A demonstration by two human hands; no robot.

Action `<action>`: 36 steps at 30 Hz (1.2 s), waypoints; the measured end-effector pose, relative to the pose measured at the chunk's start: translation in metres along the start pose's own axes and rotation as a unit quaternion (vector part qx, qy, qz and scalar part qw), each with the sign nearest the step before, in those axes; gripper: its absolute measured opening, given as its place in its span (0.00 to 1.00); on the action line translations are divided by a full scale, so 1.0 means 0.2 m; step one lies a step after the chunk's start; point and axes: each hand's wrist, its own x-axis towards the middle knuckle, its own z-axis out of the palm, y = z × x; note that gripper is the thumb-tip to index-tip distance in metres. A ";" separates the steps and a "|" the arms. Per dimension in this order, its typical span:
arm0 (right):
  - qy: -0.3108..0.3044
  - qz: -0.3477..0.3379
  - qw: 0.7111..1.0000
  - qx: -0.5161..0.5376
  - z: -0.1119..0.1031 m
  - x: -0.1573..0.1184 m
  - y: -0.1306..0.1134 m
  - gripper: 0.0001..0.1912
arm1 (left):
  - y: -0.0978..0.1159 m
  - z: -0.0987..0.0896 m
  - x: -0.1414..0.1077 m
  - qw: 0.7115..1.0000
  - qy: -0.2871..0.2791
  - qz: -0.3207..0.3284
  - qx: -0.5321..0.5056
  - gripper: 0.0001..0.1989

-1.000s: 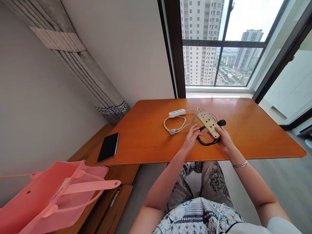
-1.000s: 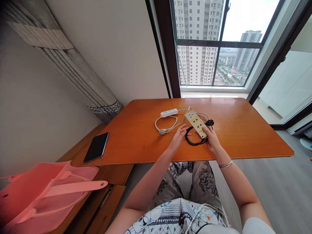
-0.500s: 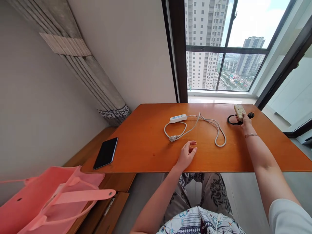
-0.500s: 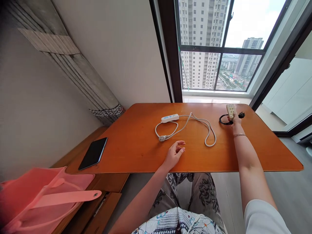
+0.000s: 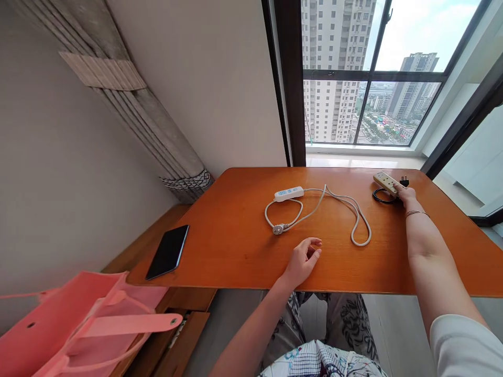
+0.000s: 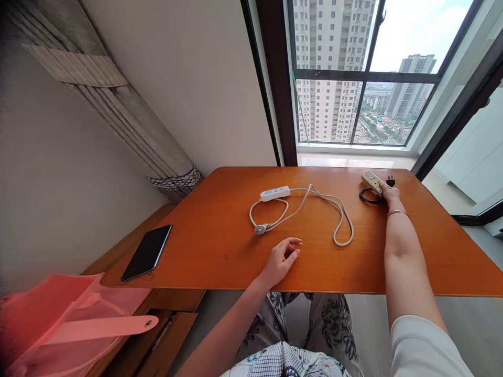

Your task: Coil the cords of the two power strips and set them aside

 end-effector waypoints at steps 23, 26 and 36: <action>-0.094 -0.261 0.870 -0.408 -0.03 -0.46 -0.01 0.18 | -0.01 0.00 0.01 0.999 -0.018 0.026 0.023 0.09; -0.081 -0.251 0.874 -0.408 -0.05 -0.48 -0.03 0.18 | -0.01 0.00 0.01 0.999 -0.016 0.028 0.023 0.08; -0.195 -0.279 0.890 -0.304 0.15 -0.78 -0.12 0.21 | -0.01 0.01 0.02 0.999 -0.014 0.037 0.016 0.09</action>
